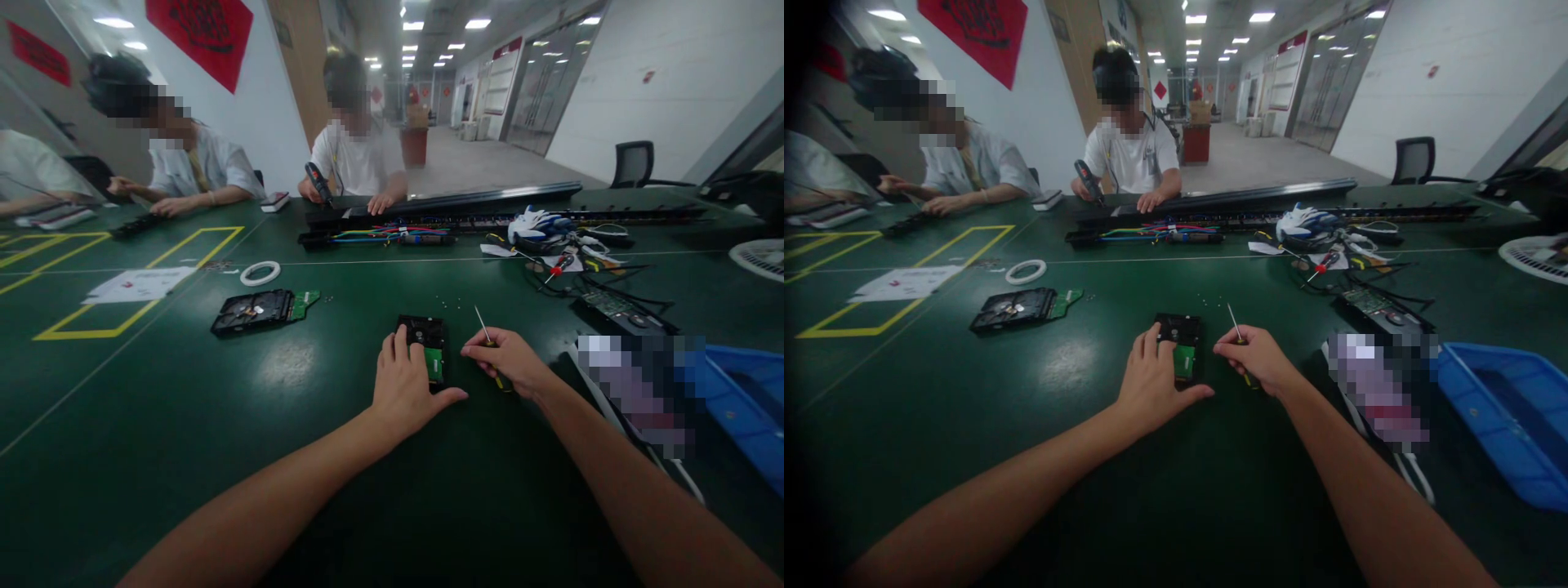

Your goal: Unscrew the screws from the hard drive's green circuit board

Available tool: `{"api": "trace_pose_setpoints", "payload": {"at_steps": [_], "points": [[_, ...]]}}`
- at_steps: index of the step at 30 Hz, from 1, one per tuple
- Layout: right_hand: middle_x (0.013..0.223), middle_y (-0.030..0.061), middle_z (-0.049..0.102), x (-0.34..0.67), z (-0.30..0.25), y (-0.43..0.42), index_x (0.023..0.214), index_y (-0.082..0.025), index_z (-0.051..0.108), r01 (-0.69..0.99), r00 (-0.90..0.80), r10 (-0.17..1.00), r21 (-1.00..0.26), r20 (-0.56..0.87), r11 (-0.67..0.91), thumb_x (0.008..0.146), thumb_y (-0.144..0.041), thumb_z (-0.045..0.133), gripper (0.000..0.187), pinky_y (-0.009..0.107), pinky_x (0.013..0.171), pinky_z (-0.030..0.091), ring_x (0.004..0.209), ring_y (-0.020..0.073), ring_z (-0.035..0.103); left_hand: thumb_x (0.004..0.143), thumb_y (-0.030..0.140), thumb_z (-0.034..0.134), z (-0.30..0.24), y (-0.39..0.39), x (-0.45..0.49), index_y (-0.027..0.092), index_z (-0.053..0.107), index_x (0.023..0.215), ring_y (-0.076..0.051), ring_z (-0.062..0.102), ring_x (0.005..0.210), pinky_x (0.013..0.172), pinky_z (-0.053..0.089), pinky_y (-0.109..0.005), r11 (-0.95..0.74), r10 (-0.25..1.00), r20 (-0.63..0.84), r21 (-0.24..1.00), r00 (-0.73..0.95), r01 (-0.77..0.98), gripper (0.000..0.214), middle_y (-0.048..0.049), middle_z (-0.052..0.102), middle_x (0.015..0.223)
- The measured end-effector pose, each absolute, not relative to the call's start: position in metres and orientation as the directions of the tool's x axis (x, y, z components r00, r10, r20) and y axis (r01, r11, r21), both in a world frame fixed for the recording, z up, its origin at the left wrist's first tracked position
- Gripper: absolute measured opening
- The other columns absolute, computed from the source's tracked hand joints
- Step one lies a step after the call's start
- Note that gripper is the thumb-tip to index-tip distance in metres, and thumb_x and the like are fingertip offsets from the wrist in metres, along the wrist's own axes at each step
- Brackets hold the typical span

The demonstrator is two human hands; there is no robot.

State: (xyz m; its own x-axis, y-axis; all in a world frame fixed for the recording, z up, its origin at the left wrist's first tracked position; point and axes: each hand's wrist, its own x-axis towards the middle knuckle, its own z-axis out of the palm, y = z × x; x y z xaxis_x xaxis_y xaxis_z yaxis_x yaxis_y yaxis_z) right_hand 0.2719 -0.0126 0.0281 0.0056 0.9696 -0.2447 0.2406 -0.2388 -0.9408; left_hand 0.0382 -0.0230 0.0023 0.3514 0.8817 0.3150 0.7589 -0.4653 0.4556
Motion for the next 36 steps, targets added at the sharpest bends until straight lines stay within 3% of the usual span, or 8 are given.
{"api": "trace_pose_setpoints", "payload": {"at_steps": [8,13,16,18,21,24,29,36], "points": [[0.064,-0.003,0.057,0.271,0.026,-0.012,0.088,-0.02,0.069,0.204,0.03,0.974,-0.953,-0.224,-0.225,0.075,-0.038,0.085,0.028,0.024,0.047,0.036,0.055,0.0103,0.048,0.087,0.054,0.073,0.005,-0.018,0.034,0.017,0.055,0.124,-0.053,0.026,0.155,0.12,0.035,-0.074,-0.5,0.864,0.278,0.382,0.419,0.777,0.055,-0.0232,0.034,0.166],[0.073,0.0001,0.062,0.276,0.025,-0.013,0.091,-0.022,0.068,0.149,0.055,0.981,-0.97,-0.187,-0.193,0.079,-0.039,0.081,0.024,0.026,0.049,0.038,0.059,0.0113,0.05,0.088,0.048,0.074,0.017,0.001,0.001,0.018,0.058,0.13,-0.044,0.023,0.161,0.127,0.033,-0.064,-0.769,0.622,0.235,0.362,0.747,0.527,0.054,-0.0189,0.027,0.172],[0.073,-0.001,0.059,0.279,0.022,-0.013,0.093,-0.022,0.068,0.145,0.09,0.983,-0.975,-0.159,-0.171,0.082,-0.038,0.08,0.023,0.026,0.05,0.04,0.059,0.0115,0.051,0.087,0.044,0.077,0.024,0.01,-0.015,0.022,0.061,0.137,-0.04,0.024,0.161,0.127,0.032,-0.063,-0.83,0.525,0.252,0.363,0.813,0.424,0.057,-0.0154,0.022,0.174],[0.073,-0.0007,0.06,0.28,0.02,-0.011,0.098,-0.023,0.069,0.189,0.096,0.985,-0.969,-0.143,-0.159,0.084,-0.04,0.078,0.024,0.027,0.049,0.039,0.056,0.0111,0.049,0.086,0.043,0.079,0.028,0.013,-0.02,0.027,0.066,0.138,-0.041,0.026,0.159,0.125,0.033,-0.064,-0.844,0.507,0.259,0.344,0.822,0.412,0.056,-0.0133,0.027,0.172],[0.1,0.0057,0.073,0.278,0.02,-0.003,0.101,-0.023,0.068,0.297,0.073,0.994,-0.95,-0.082,-0.101,0.088,-0.044,0.075,0.026,0.027,0.047,0.037,0.053,0.0088,0.049,0.087,0.047,0.079,0.031,0.016,-0.024,0.033,0.07,0.138,-0.04,0.037,0.149,0.12,0.037,-0.064,-0.837,0.53,0.252,0.31,0.809,0.451,0.053,-0.0125,0.042,0.16],[0.143,0.0089,0.066,0.273,0.024,0.008,0.098,-0.023,0.066,0.38,0.037,0.999,-0.925,-0.008,-0.022,0.091,-0.044,0.071,0.022,0.027,0.047,0.04,0.056,0.0069,0.052,0.09,0.047,0.076,0.035,0.018,-0.026,0.036,0.069,0.141,-0.038,0.045,0.14,0.114,0.041,-0.061,-0.825,0.55,0.223,0.292,0.805,0.483,0.052,-0.0119,0.052,0.147],[0.153,0.0103,0.06,0.266,0.027,0.012,0.092,-0.022,0.062,0.404,-0.074,0.997,-0.914,-0.015,0.016,0.095,-0.043,0.066,0.021,0.027,0.045,0.042,0.053,0.0061,0.051,0.097,0.049,0.066,0.044,0.018,-0.026,0.034,0.062,0.148,-0.036,0.052,0.132,0.113,0.041,-0.059,-0.865,0.477,0.162,0.262,0.864,0.429,0.054,-0.0112,0.059,0.145],[0.156,0.0105,0.058,0.27,0.028,0.005,0.091,-0.022,0.062,0.414,-0.123,0.992,-0.91,-0.018,0.035,0.094,-0.045,0.066,0.024,0.026,0.044,0.042,0.054,0.0066,0.052,0.098,0.039,0.066,0.048,0.018,-0.026,0.035,0.059,0.149,-0.034,0.055,0.139,0.127,0.027,-0.06,-0.904,0.405,0.141,0.211,0.904,0.372,0.052,-0.0065,0.06,0.152]]}}
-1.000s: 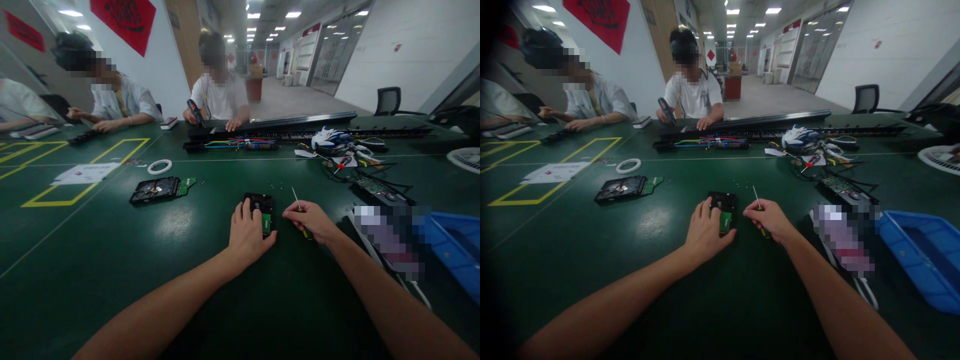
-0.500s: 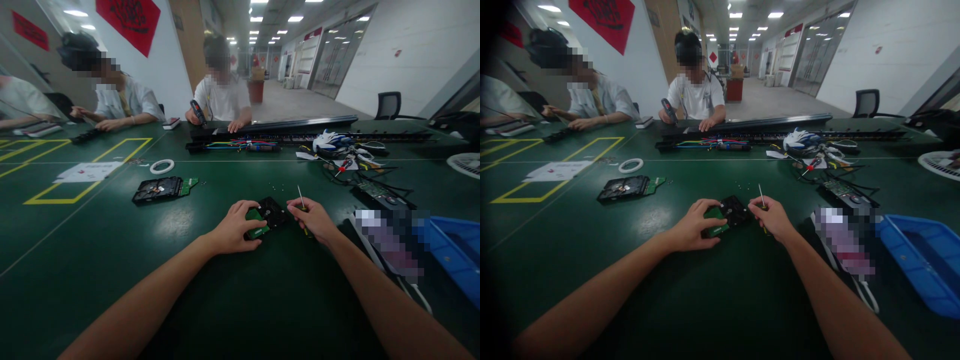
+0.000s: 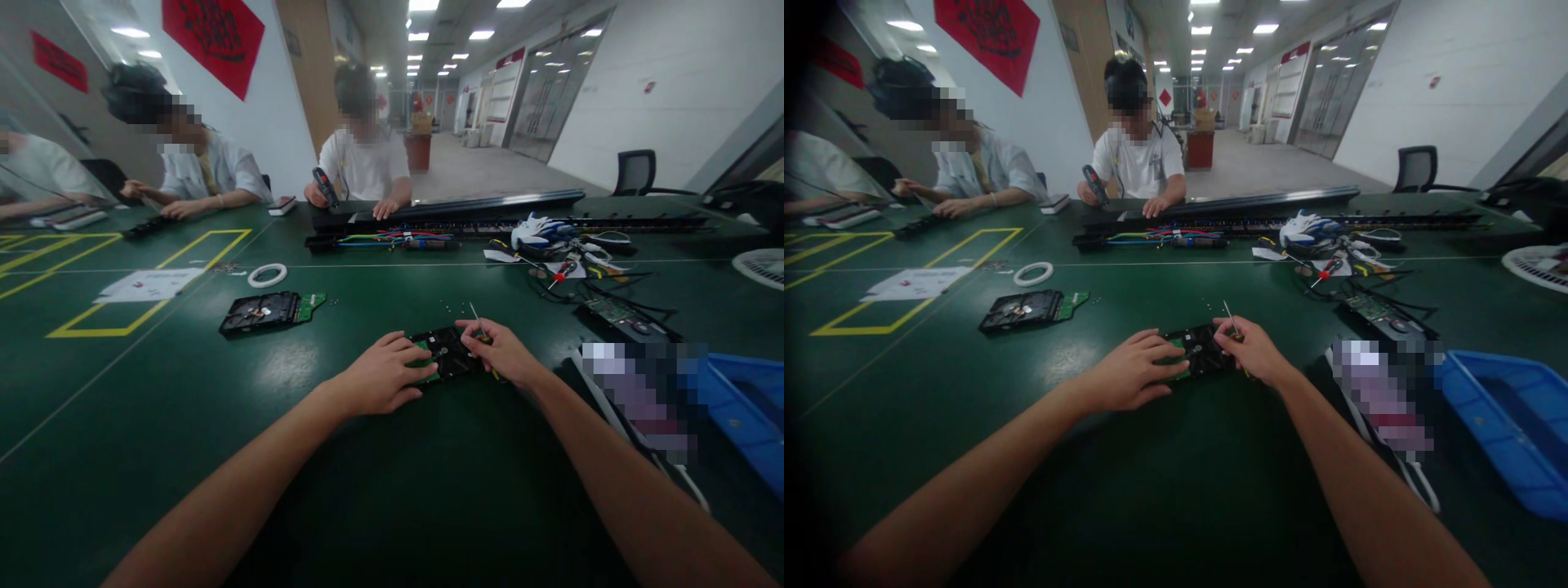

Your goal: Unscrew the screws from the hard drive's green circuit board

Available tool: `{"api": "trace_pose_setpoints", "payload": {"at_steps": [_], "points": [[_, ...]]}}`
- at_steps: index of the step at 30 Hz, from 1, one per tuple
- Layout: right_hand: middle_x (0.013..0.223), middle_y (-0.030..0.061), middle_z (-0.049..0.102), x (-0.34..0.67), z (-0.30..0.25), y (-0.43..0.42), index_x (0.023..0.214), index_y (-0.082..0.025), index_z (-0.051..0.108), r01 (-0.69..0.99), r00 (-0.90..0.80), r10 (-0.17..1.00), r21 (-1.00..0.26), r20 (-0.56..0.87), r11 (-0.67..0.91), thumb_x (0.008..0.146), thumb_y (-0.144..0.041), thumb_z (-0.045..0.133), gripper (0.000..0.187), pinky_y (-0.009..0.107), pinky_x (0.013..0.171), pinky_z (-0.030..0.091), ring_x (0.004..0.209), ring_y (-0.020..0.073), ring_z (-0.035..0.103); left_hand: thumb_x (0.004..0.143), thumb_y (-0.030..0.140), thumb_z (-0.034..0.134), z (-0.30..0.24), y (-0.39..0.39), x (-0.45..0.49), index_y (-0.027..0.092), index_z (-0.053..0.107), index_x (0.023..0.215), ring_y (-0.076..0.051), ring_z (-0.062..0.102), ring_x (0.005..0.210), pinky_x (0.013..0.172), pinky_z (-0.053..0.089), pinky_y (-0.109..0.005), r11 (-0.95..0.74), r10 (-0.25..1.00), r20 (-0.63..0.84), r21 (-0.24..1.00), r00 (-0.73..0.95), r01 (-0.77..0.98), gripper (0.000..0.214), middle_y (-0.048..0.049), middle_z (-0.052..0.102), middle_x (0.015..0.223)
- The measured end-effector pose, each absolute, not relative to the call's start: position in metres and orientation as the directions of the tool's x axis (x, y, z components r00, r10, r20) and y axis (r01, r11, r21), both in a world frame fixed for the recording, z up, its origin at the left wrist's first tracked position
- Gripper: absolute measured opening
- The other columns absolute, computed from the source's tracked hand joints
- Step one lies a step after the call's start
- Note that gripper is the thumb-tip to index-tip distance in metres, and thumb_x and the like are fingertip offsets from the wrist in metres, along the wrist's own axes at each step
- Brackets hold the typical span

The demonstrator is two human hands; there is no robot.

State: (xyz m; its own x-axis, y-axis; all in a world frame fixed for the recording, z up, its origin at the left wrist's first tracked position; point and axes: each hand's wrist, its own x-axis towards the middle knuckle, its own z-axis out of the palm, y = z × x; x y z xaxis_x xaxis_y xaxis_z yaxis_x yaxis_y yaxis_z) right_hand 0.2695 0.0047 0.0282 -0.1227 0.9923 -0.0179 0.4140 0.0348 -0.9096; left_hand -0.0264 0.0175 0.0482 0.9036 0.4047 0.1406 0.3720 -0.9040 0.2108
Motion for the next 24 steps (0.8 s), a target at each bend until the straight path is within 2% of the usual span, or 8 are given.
{"api": "trace_pose_setpoints", "payload": {"at_steps": [4,7,11,14,17,21,24], "points": [[0.152,0.0095,0.062,0.271,0.027,0.012,0.092,-0.023,0.064,0.428,-0.133,0.991,-0.903,-0.016,0.043,0.094,-0.046,0.067,0.024,0.027,0.046,0.046,0.059,0.009,0.055,0.097,0.025,0.067,0.048,0.02,-0.028,0.037,0.054,0.152,-0.031,0.046,0.152,0.132,0.015,-0.061,-0.92,0.344,0.095,0.233,0.934,0.315,0.058,-0.0043,0.055,0.16],[0.129,0.0101,0.074,0.273,0.028,0.015,0.096,-0.023,0.068,0.459,-0.14,0.989,-0.888,-0.04,0.029,0.092,-0.044,0.069,0.021,0.027,0.047,0.046,0.066,0.0141,0.059,0.098,0.015,0.061,0.045,0.021,-0.027,0.035,0.047,0.157,-0.026,0.035,0.16,0.133,0.008,-0.062,-0.923,0.326,0.058,0.235,0.943,0.305,0.064,-0.0037,0.049,0.165],[0.097,0.0074,0.075,0.284,0.037,0.007,0.097,-0.023,0.072,0.579,-0.08,0.994,-0.815,-0.079,-0.018,0.091,-0.042,0.071,0.02,0.025,0.047,0.044,0.068,0.0166,0.061,0.086,-0.001,0.06,0.038,0.022,-0.024,0.035,0.041,0.16,-0.025,0.025,0.163,0.134,0.01,-0.059,-0.914,0.366,0.042,0.204,0.93,0.35,0.085,-0.0008,0.039,0.171],[0.083,0.005,0.072,0.295,0.048,-0.007,0.092,-0.023,0.074,0.644,-0.153,0.967,-0.763,-0.205,-0.059,0.087,-0.044,0.075,0.022,0.025,0.044,0.042,0.058,0.0146,0.057,0.079,-0.006,0.062,0.032,0.021,-0.023,0.035,0.043,0.16,-0.026,0.022,0.164,0.134,0.016,-0.057,-0.908,0.387,0.069,0.2,0.92,0.367,0.092,-0.0006,0.033,0.174],[0.087,0.0062,0.074,0.299,0.055,-0.017,0.091,-0.023,0.076,0.632,-0.23,0.933,-0.772,-0.276,-0.073,0.084,-0.045,0.077,0.023,0.027,0.044,0.044,0.059,0.0158,0.059,0.084,-0.005,0.059,0.029,0.018,-0.021,0.034,0.049,0.157,-0.025,0.025,0.163,0.133,0.022,-0.055,-0.914,0.368,0.108,0.222,0.924,0.339,0.083,-0.0015,0.035,0.173],[0.083,0.0052,0.072,0.29,0.053,-0.02,0.09,-0.022,0.076,0.58,-0.148,0.97,-0.812,-0.195,-0.074,0.084,-0.044,0.076,0.022,0.028,0.046,0.043,0.057,0.0146,0.057,0.1,0.011,0.056,0.024,0.017,-0.019,0.029,0.059,0.148,-0.025,0.037,0.159,0.13,0.032,-0.053,-0.919,0.341,0.189,0.271,0.921,0.285,0.051,-0.0048,0.049,0.165],[0.076,0.0032,0.069,0.282,0.049,-0.018,0.091,-0.021,0.076,0.57,-0.103,0.983,-0.819,-0.15,-0.066,0.084,-0.045,0.076,0.025,0.029,0.046,0.039,0.053,0.0134,0.053,0.106,0.024,0.056,0.017,0.018,-0.018,0.026,0.062,0.143,-0.027,0.041,0.157,0.127,0.037,-0.054,-0.923,0.329,0.258,0.291,0.908,0.252,0.037,-0.0068,0.055,0.16]]}}
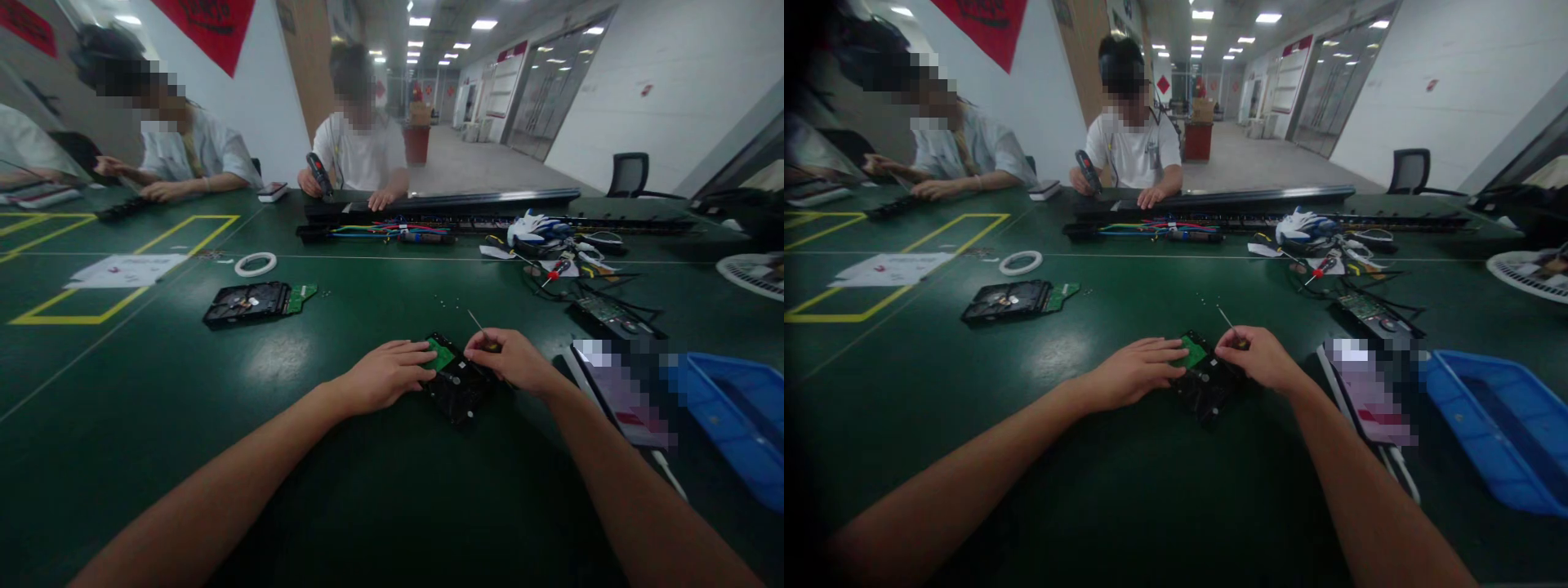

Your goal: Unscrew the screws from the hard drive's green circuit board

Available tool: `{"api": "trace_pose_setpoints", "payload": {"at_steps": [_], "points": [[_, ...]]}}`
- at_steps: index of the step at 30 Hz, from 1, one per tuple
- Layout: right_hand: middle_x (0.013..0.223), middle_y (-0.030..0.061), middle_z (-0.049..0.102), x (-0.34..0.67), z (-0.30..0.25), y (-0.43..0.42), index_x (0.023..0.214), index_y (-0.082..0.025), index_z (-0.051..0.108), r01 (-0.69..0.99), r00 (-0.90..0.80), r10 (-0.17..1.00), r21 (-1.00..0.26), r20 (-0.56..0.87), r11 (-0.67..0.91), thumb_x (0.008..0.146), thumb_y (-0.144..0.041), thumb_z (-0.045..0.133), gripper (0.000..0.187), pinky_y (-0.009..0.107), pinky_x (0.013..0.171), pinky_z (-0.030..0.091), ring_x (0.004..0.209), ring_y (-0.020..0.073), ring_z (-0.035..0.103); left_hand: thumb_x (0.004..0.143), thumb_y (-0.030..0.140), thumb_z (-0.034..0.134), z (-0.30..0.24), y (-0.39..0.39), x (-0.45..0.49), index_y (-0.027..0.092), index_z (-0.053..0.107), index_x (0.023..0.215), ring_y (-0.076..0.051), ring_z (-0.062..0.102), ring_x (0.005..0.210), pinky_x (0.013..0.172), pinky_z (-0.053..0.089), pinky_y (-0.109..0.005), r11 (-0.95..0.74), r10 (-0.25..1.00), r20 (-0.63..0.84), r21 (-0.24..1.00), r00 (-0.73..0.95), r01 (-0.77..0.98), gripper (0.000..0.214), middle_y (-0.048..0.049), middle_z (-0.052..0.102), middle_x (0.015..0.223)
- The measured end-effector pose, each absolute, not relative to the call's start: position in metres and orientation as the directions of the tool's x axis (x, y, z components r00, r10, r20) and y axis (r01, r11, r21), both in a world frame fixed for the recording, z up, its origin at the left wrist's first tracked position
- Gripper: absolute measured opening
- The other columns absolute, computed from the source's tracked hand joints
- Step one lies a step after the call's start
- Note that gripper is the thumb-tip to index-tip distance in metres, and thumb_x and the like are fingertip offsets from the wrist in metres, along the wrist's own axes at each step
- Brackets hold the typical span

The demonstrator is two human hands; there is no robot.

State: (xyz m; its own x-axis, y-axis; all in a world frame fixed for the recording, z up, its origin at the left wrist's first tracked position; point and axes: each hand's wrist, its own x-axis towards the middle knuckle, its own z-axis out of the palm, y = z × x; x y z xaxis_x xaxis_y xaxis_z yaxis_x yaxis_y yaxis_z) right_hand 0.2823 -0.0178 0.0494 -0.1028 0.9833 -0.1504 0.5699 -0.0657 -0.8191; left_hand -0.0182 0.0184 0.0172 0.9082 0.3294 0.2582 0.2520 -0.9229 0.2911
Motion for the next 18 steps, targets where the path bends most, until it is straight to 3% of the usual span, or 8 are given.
{"api": "trace_pose_setpoints", "payload": {"at_steps": [6,12,18], "points": [[0.078,0.0032,0.071,0.281,0.042,-0.016,0.095,-0.021,0.077,0.56,-0.085,0.991,-0.828,-0.106,-0.041,0.086,-0.047,0.074,0.027,0.031,0.052,0.04,0.056,0.0145,0.054,0.102,0.047,0.065,0.01,0.014,-0.015,0.022,0.063,0.134,-0.03,0.049,0.15,0.124,0.041,-0.054,-0.906,0.381,0.404,0.345,0.831,0.248,0.041,-0.0122,0.061,0.153],[0.083,0.0046,0.074,0.278,0.037,-0.012,0.092,-0.022,0.078,0.578,-0.117,0.993,-0.815,-0.03,0.043,0.087,-0.046,0.074,0.024,0.033,0.063,0.045,0.069,0.0185,0.062,0.108,0.025,0.05,0.01,0.012,-0.011,0.022,0.058,0.145,-0.028,0.046,0.151,0.124,0.041,-0.056,-0.89,0.437,0.429,0.331,0.79,0.313,0.038,-0.0116,0.058,0.155],[0.072,0.0025,0.07,0.274,0.037,-0.009,0.093,-0.021,0.079,0.55,-0.123,0.987,-0.835,-0.107,-0.022,0.085,-0.047,0.077,0.027,0.032,0.057,0.04,0.06,0.0161,0.056,0.109,0.028,0.05,0.01,0.013,-0.008,0.024,0.058,0.148,-0.029,0.043,0.154,0.125,0.039,-0.058,-0.891,0.43,0.353,0.316,0.831,0.326,0.041,-0.0096,0.056,0.158]]}}
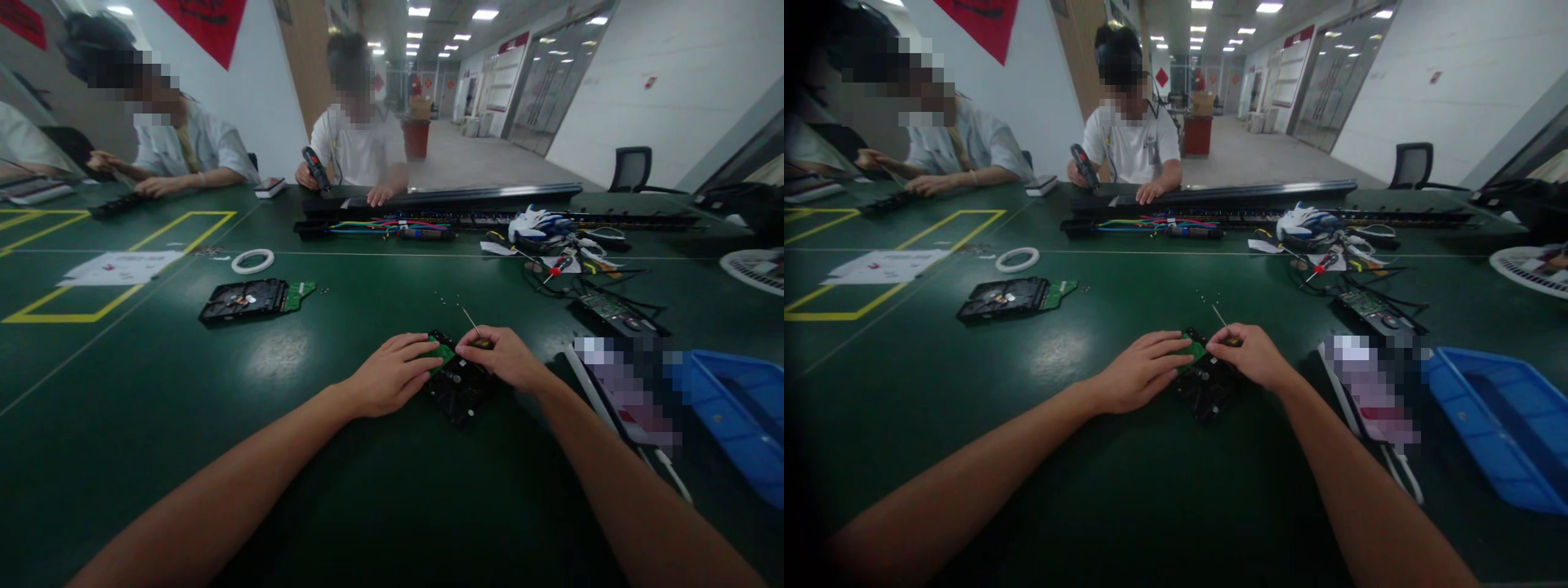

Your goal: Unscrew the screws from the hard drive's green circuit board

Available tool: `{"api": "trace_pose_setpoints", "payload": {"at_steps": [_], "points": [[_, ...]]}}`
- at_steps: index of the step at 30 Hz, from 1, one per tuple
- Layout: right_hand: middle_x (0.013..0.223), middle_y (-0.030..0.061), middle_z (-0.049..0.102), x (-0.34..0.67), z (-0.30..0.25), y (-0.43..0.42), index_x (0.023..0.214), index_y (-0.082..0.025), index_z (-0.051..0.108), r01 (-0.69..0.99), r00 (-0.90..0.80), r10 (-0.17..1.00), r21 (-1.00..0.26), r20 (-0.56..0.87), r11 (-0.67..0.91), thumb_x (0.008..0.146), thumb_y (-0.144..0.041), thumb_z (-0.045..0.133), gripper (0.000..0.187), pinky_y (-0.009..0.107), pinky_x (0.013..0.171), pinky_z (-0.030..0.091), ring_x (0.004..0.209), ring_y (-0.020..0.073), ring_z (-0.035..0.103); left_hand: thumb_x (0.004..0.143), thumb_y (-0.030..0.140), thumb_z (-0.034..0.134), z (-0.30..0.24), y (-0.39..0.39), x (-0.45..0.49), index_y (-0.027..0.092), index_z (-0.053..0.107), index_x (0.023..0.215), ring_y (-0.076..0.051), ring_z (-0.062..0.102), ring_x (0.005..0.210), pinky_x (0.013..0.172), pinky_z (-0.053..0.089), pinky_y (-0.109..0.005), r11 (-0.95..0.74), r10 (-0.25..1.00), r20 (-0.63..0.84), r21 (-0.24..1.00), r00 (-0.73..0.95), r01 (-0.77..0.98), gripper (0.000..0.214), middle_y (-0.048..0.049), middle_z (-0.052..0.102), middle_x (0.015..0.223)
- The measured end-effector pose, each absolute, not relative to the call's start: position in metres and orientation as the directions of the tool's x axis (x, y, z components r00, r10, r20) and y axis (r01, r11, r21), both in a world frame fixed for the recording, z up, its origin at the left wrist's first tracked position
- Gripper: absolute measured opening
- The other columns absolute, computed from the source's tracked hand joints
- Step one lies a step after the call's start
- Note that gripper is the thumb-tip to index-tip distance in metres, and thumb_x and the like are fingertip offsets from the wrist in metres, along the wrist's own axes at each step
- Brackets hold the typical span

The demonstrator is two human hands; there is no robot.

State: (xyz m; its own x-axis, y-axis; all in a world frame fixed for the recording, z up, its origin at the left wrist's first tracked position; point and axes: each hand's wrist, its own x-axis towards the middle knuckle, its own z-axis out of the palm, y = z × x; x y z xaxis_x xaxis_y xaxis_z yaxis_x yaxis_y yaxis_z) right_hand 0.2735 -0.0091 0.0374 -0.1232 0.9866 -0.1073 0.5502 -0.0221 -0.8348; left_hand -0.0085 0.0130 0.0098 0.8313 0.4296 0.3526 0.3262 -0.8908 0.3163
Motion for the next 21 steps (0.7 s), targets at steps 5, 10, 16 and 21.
{"api": "trace_pose_setpoints", "payload": {"at_steps": [5,10,16,21], "points": [[0.073,0.0022,0.069,0.2734,0.0347,-0.0054,0.091,-0.023,0.078,0.558,-0.132,0.985,-0.83,-0.108,-0.016,0.086,-0.046,0.076,0.023,0.033,0.058,0.043,0.061,0.0169,0.057,0.109,0.029,0.05,0.0083,0.0134,-0.0084,0.025,0.058,0.149,-0.03,0.041,0.155,0.125,0.039,-0.059,-0.898,0.419,0.349,0.299,0.838,0.324,0.041,-0.0092,0.055,0.159],[0.095,0.0054,0.075,0.2763,0.0309,-0.0023,0.085,-0.026,0.08,0.635,-0.199,0.979,-0.754,0.054,0.17,0.086,-0.038,0.075,0.013,0.039,0.078,0.052,0.086,0.0226,0.069,0.108,0.03,0.053,0.0045,0.0135,-0.0098,0.023,0.058,0.146,-0.03,0.042,0.154,0.123,0.041,-0.058,-0.893,0.431,0.4,0.318,0.809,0.318,0.04,-0.0121,0.053,0.159],[0.1,0.0056,0.074,0.2762,0.0319,-0.0062,0.086,-0.027,0.081,0.696,-0.193,0.973,-0.682,0.123,0.224,0.089,-0.036,0.074,0.011,0.041,0.084,0.052,0.092,0.0235,0.069,0.108,0.028,0.052,0.0022,0.0151,-0.0115,0.021,0.058,0.143,-0.028,0.05,0.147,0.122,0.043,-0.058,-0.861,0.489,0.46,0.394,0.741,0.323,0.036,-0.0121,0.061,0.149],[0.1,0.005,0.073,0.2759,0.032,-0.0082,0.089,-0.028,0.082,0.72,-0.189,0.97,-0.651,0.15,0.241,0.091,-0.037,0.073,0.013,0.042,0.088,0.051,0.094,0.0238,0.069,0.108,0.028,0.052,0.0017,0.016,-0.0118,0.022,0.058,0.144,-0.028,0.052,0.145,0.121,0.044,-0.058,-0.857,0.49,0.447,0.406,0.748,0.319,0.037,-0.0122,0.062,0.149]]}}
